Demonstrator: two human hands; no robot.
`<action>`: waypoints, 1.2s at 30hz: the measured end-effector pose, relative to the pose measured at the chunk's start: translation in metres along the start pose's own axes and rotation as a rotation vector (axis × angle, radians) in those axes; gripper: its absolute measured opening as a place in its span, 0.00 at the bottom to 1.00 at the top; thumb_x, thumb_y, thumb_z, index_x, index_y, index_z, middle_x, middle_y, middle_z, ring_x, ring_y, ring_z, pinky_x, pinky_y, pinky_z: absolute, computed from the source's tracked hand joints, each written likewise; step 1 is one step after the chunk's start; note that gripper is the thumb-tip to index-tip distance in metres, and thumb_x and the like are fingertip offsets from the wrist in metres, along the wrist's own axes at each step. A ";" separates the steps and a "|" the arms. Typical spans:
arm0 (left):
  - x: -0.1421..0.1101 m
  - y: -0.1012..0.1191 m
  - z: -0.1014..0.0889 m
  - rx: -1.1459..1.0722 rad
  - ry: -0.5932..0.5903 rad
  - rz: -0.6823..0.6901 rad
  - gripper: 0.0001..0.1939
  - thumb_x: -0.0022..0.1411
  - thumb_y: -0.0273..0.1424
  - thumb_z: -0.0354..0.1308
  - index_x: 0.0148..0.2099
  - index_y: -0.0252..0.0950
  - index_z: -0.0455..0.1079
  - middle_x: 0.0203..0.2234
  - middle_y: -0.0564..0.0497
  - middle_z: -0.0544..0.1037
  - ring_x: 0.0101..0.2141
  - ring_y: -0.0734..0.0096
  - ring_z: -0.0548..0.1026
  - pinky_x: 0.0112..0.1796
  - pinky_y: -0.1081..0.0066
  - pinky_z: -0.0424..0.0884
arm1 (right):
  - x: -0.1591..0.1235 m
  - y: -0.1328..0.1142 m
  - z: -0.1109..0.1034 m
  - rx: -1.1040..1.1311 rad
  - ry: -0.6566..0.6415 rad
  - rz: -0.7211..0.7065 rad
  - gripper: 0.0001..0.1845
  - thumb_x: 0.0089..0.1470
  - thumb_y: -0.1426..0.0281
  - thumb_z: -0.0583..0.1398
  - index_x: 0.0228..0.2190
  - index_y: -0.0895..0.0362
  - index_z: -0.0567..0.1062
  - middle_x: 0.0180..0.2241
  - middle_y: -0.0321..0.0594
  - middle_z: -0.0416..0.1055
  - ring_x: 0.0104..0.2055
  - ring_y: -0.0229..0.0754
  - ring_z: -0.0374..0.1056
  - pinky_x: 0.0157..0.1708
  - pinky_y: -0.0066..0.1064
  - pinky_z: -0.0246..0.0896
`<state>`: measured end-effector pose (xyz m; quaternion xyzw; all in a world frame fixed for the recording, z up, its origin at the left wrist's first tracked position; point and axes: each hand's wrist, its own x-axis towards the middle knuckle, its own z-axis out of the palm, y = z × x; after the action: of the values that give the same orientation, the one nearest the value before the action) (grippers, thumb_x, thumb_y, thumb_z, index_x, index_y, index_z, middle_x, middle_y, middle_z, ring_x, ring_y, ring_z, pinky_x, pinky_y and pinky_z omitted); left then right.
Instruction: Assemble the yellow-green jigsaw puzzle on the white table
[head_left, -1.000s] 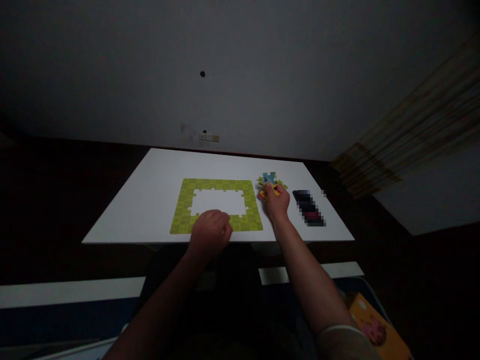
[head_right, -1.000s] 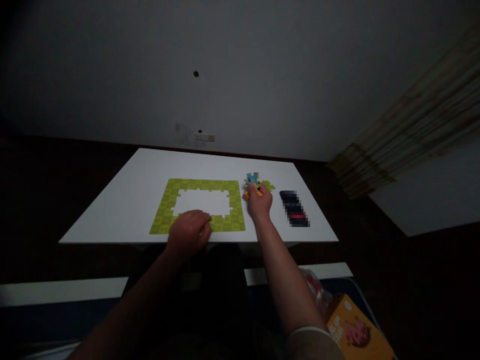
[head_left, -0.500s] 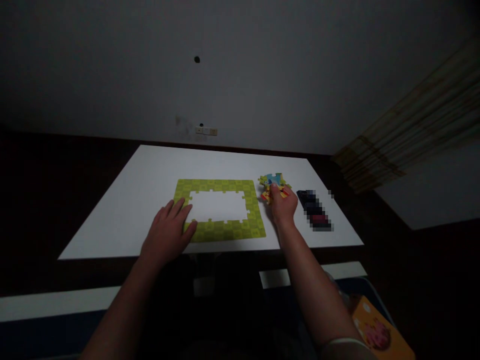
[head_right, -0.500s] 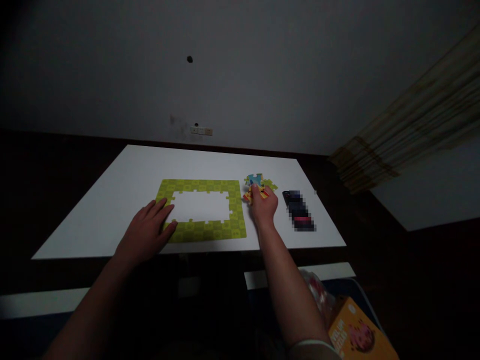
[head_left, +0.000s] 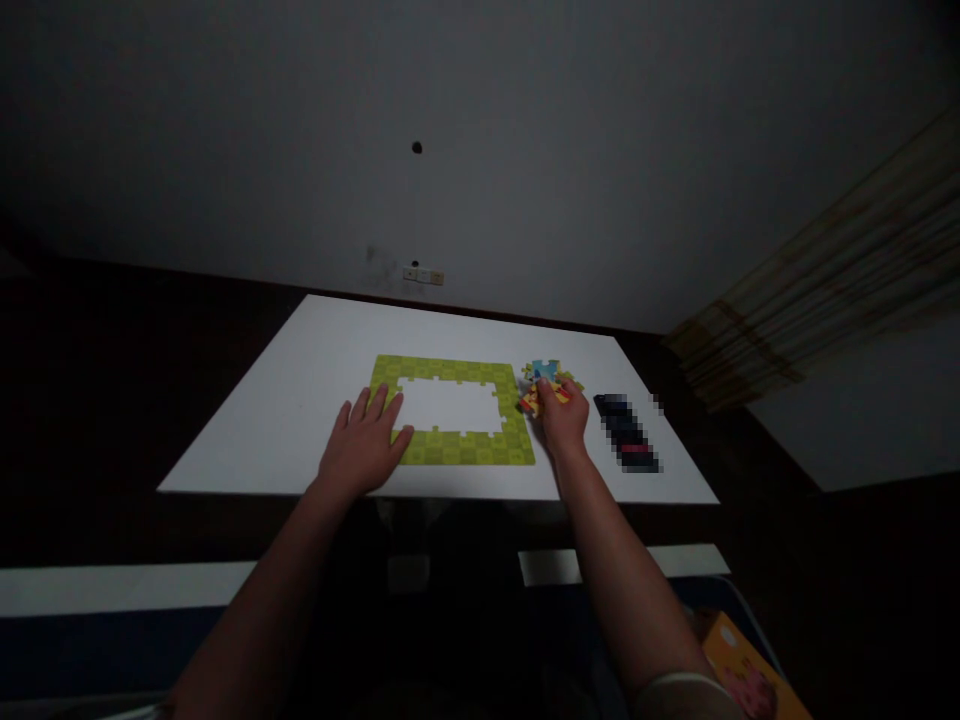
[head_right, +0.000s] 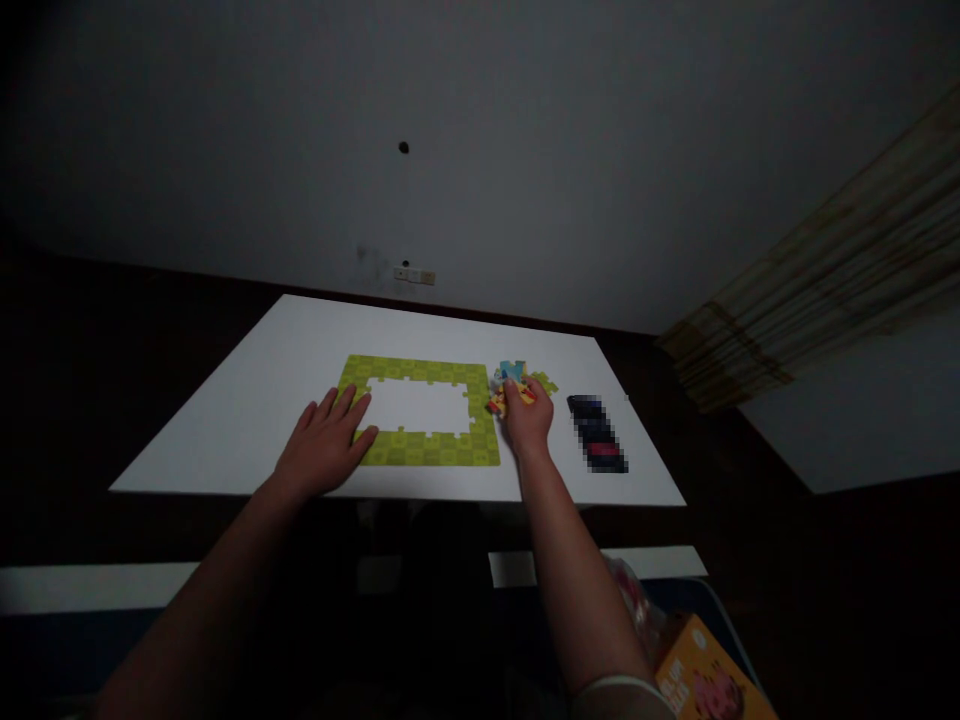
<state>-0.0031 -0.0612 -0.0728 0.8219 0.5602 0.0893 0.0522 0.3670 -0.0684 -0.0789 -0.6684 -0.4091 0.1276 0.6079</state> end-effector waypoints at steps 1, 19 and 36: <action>0.001 0.001 0.000 -0.014 0.011 -0.001 0.34 0.84 0.47 0.46 0.82 0.37 0.62 0.83 0.38 0.60 0.82 0.36 0.55 0.77 0.33 0.55 | -0.001 -0.001 0.000 0.000 -0.002 -0.013 0.21 0.61 0.49 0.69 0.40 0.54 0.84 0.38 0.48 0.84 0.39 0.51 0.80 0.42 0.44 0.77; -0.036 0.060 -0.003 -1.791 0.320 -0.059 0.45 0.72 0.51 0.70 0.83 0.52 0.58 0.81 0.44 0.62 0.80 0.46 0.61 0.78 0.49 0.59 | -0.147 -0.117 0.100 -0.089 -0.483 -0.726 0.22 0.77 0.67 0.57 0.65 0.52 0.81 0.59 0.49 0.84 0.60 0.54 0.80 0.60 0.49 0.77; -0.003 -0.023 -0.021 -1.544 -0.121 -0.120 0.32 0.54 0.52 0.83 0.52 0.35 0.85 0.45 0.39 0.90 0.43 0.50 0.89 0.47 0.55 0.85 | -0.123 -0.074 0.126 0.206 -0.496 -0.283 0.14 0.71 0.57 0.62 0.48 0.50 0.84 0.46 0.45 0.86 0.48 0.52 0.81 0.51 0.45 0.76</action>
<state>-0.0293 -0.0559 -0.0564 0.5243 0.3793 0.4061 0.6452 0.1759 -0.0704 -0.0800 -0.4879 -0.6192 0.2417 0.5658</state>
